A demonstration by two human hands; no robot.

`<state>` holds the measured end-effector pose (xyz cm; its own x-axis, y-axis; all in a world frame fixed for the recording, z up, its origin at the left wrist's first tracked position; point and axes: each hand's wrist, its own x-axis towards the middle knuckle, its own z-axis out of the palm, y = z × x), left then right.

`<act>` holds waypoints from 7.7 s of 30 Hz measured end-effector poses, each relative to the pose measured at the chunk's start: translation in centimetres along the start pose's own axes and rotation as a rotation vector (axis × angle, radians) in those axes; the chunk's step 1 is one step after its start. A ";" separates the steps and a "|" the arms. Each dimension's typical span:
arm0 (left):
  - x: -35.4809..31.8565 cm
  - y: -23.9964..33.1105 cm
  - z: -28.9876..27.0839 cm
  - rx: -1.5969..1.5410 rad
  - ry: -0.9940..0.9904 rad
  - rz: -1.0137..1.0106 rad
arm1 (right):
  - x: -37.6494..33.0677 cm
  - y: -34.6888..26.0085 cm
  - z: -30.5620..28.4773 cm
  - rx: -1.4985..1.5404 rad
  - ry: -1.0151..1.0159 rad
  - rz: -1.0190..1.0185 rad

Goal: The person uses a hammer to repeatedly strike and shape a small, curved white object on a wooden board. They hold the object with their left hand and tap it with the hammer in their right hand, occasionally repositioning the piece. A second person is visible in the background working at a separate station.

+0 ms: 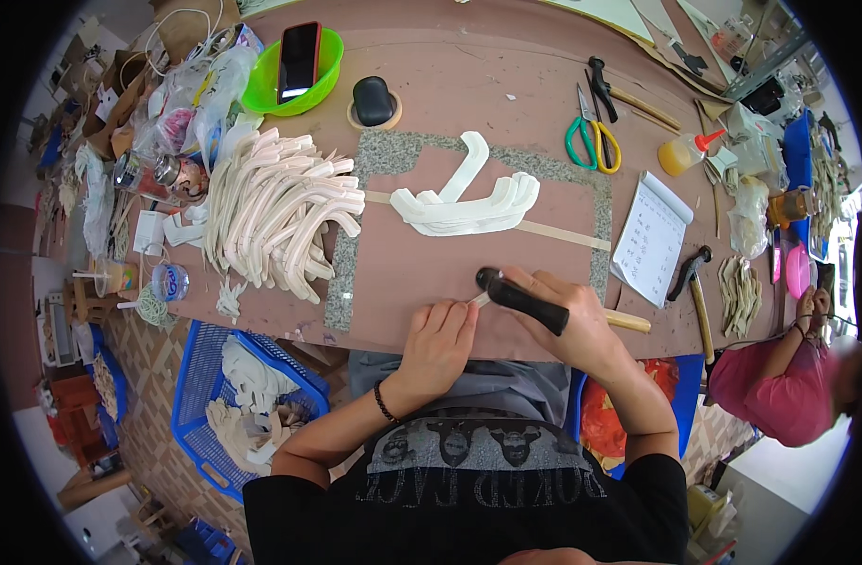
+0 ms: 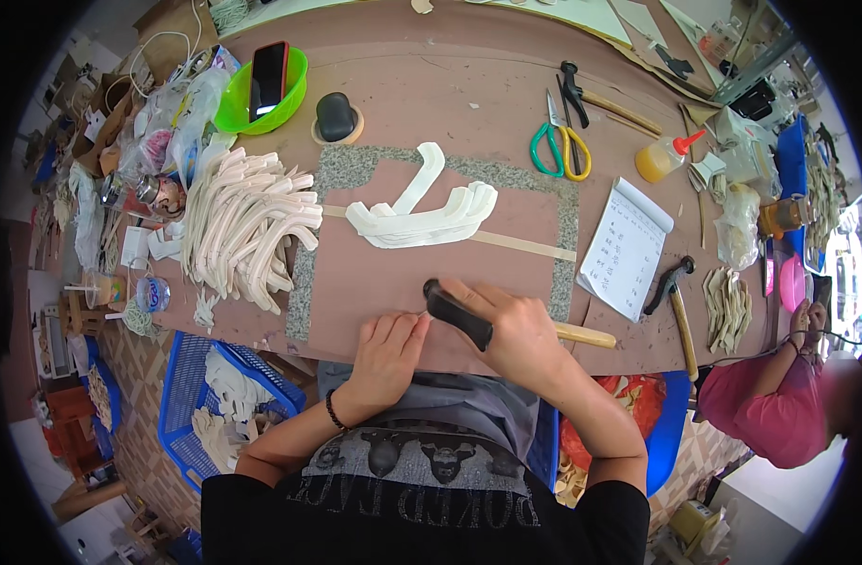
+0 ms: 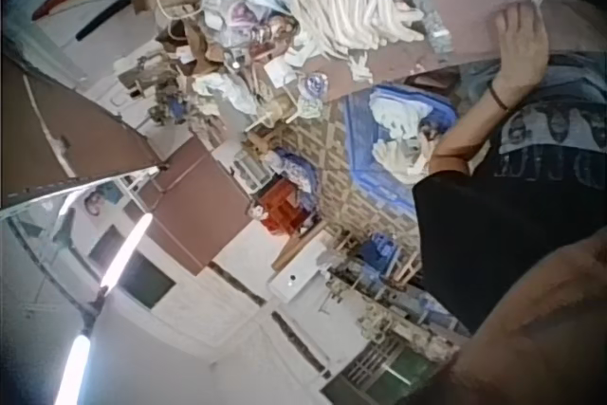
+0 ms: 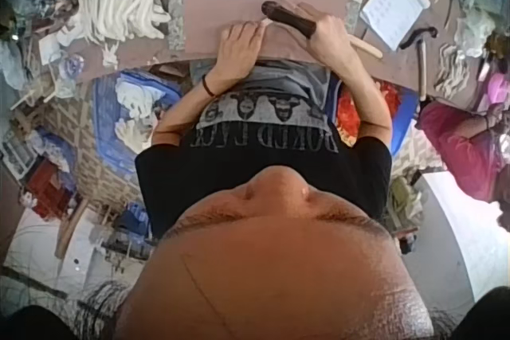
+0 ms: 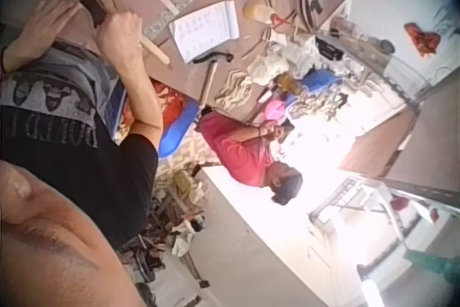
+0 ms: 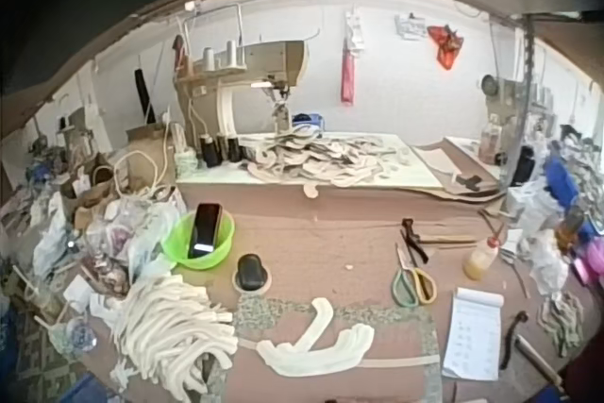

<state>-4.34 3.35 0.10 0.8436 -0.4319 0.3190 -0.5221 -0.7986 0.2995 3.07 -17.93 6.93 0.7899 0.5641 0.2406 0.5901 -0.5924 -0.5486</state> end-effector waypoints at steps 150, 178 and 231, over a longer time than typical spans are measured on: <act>-0.4 -1.2 -0.3 -0.225 0.160 -0.177 | 1.7 -1.4 0.8 0.087 -0.061 0.093; -2.9 1.5 0.4 0.029 0.067 -0.094 | 2.2 -2.5 2.0 0.085 -0.156 -0.064; 10.1 -10.3 -7.5 -0.549 0.211 -0.148 | 7.7 8.8 -4.4 -0.094 -0.658 0.276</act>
<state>8.62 10.35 6.94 0.8986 -0.1948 0.3931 -0.4365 -0.4864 0.7568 15.07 -21.29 7.44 0.6656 0.5987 -0.4456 0.4183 -0.7937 -0.4416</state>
